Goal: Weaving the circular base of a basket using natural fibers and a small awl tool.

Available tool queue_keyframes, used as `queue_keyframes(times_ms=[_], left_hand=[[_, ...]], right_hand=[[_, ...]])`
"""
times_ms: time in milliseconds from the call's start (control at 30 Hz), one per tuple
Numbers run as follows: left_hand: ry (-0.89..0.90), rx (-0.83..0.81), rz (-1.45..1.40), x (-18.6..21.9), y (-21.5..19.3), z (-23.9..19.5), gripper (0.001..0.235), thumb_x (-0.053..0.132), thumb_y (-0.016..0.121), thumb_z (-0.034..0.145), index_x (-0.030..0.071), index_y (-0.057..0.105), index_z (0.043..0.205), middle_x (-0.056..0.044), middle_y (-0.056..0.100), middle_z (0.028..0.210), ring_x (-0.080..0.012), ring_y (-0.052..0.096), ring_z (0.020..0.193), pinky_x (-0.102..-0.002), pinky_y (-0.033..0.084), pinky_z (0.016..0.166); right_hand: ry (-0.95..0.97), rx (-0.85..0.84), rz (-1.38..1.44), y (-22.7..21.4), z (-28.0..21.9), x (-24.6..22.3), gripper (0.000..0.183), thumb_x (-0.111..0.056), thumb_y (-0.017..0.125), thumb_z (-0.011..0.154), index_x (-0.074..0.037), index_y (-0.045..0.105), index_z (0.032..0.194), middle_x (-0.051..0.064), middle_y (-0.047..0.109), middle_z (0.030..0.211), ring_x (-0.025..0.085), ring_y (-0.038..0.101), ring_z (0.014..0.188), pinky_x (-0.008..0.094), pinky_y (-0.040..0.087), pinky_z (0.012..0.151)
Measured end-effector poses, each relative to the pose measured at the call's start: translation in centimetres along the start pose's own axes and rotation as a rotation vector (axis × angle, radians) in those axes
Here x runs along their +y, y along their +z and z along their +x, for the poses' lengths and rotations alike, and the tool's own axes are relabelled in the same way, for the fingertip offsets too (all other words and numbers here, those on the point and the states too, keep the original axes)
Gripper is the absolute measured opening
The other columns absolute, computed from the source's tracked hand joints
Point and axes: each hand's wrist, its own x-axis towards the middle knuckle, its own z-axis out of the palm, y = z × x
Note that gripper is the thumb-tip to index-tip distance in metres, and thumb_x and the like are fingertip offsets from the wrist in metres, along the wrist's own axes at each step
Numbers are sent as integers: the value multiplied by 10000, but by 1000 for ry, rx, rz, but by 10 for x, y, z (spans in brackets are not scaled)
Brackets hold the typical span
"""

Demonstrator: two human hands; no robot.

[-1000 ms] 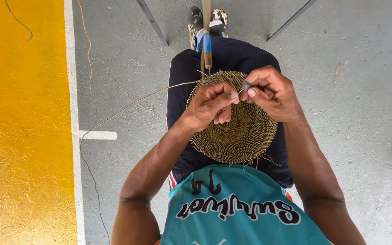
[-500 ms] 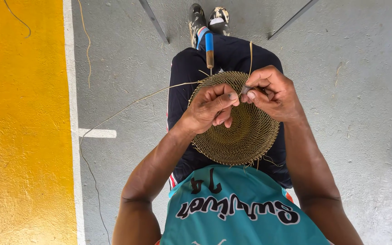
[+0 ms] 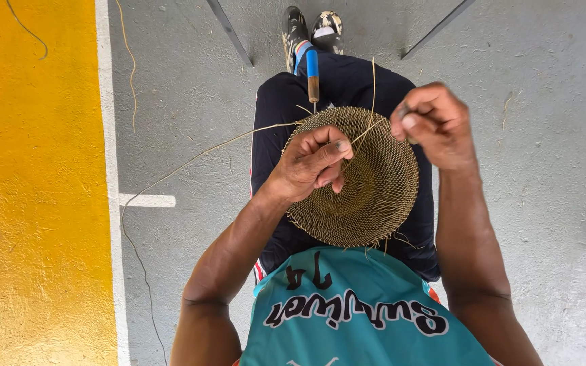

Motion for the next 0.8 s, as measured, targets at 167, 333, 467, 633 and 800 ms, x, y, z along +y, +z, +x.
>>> queue_keyframes(times_ms=[167,333,467,633,800], left_hand=[[-46,56,-18,3,1,2,254,244,614,1087,6,677,1027,28,476,587,-38,467,477,-293,593,541],[-55,93,28,4,6,3,245,244,625,1071,8,679,1037,29,484,614,-36,473,497,-276,588,522],[-77,106,138,5,7,0,268,256,603,1071,10,682,998,-5,542,570,-80,573,474,-235,519,452],[-72,51,91,2,3,0,272,253,598,1080,10,676,985,-37,579,559,-111,615,479,-227,482,431],[-44,12,26,1,1,-1,260,241,612,1088,11,679,985,16,499,568,-37,503,468,-302,608,537]], right_hand=[[187,-123,-94,31,11,-29,285,8,613,1020,14,561,1300,103,724,967,52,647,735,208,571,636],[129,-87,-168,45,8,-17,157,45,604,1057,19,593,1211,112,689,982,101,674,847,224,576,683],[126,-65,-200,44,7,-18,149,30,611,1050,8,586,1195,96,699,947,93,684,819,210,558,653],[104,-83,-167,36,8,-20,151,17,612,1059,0,566,1202,87,705,946,92,698,828,215,574,682],[54,-203,-107,16,8,-16,176,23,644,1015,22,618,1189,124,713,977,106,703,829,238,591,675]])
